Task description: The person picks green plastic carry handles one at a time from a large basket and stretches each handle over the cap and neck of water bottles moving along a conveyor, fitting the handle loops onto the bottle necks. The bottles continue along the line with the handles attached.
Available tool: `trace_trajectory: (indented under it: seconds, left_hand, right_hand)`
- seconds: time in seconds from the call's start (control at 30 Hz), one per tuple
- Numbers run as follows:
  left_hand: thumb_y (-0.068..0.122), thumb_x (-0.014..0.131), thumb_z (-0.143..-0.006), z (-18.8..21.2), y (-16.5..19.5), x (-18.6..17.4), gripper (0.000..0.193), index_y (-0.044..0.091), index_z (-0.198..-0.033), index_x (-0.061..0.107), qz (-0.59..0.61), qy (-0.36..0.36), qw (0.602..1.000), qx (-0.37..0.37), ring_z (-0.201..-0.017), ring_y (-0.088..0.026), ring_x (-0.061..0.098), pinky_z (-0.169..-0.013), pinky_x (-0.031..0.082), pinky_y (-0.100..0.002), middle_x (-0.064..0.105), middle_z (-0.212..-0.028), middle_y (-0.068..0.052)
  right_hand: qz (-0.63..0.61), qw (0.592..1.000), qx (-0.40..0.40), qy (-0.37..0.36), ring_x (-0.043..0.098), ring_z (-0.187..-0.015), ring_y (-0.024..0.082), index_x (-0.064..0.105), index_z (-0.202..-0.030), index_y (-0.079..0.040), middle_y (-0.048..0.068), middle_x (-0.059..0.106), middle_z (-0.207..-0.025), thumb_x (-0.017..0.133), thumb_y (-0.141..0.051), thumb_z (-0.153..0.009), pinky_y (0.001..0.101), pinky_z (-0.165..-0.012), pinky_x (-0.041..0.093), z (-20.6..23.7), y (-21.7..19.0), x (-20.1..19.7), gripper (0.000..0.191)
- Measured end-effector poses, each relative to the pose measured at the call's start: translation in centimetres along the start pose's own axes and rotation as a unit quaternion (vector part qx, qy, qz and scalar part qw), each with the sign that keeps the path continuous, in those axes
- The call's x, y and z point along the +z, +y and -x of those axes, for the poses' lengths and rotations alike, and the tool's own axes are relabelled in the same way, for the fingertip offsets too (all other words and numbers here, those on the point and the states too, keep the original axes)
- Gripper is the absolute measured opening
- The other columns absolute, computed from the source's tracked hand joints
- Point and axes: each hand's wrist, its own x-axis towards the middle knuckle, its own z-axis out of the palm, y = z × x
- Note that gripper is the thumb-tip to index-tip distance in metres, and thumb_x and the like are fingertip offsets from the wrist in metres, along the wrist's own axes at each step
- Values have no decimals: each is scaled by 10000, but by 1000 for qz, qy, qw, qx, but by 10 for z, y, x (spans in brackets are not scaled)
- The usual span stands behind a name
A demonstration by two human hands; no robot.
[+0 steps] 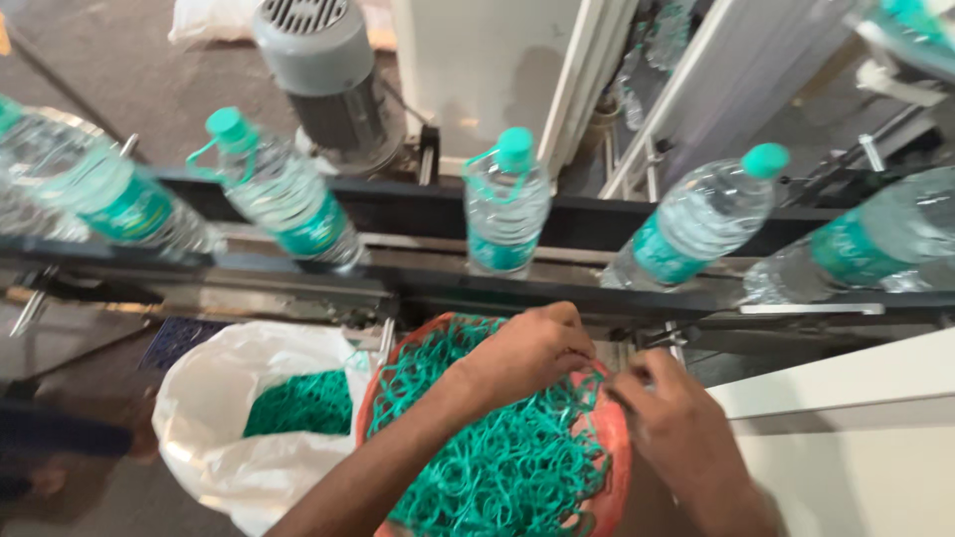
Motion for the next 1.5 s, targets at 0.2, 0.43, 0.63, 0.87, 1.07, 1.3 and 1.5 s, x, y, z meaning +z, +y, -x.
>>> trace_trajectory:
  seconds: [0.2,0.43,0.63,0.87,1.07,1.3,1.5]
  left_hand:
    - [93,682,-932,-72,48,15,55,47,-955,700,113,281,953,5,-857,-331,677,-749,552,-415,647,-947,-145]
    - [100,638,-994,-155,95,6,138,37,-1110,597,185,357,913,-65,-791,-368,696,-671,529,-435,669,-889,-183]
    - [77,605,-981,-202,81,-3,294,46,-1273,613,15,373,928,9,-830,-426,666,-682,538,-499,664,-958,-201]
    - [82,621,-991,-197,57,33,371,77,-1362,608,2,437,900,11,-828,-380,670,-713,551,-460,642,-939,-157]
    - [85,623,-980,-189,57,46,402,89,-1383,611,4,478,878,4,-792,-362,680,-691,553,-447,640,-940,-156]
    - [134,643,-1001,-176,55,26,403,84,-1399,604,-23,411,911,-33,-820,-363,681,-709,539,-447,666,-964,-150]
    - [170,625,-987,-86,45,40,361,51,-1328,610,55,348,926,-139,-793,-318,689,-727,541,-408,677,-965,-155]
  right_hand:
    - [-223,940,199,164,725,-911,210,642,-1267,-86,114,742,-1028,708,-102,-905,315,-760,571,-28,18,-49,368]
    - [-352,844,169,368,704,-798,74,696,-1201,62,68,738,-960,670,-67,-1024,241,-696,610,-94,67,-68,221]
    - [-115,896,110,414,674,-722,192,785,-1134,24,141,724,-903,713,35,-957,333,-653,523,-144,98,-73,192]
    - [-54,918,42,390,630,-740,253,730,-1279,8,134,617,-903,689,73,-955,370,-626,485,-132,100,-53,333]
    - [-64,912,19,404,619,-734,239,736,-1266,-4,126,614,-914,705,71,-939,369,-618,477,-133,98,-53,337]
    - [-177,927,10,330,641,-789,249,676,-1314,11,143,614,-986,681,-10,-978,349,-661,518,-117,113,-46,336]
    - [-210,972,87,64,715,-896,295,742,-1141,-118,132,717,-962,675,-176,-940,402,-797,565,-22,125,35,220]
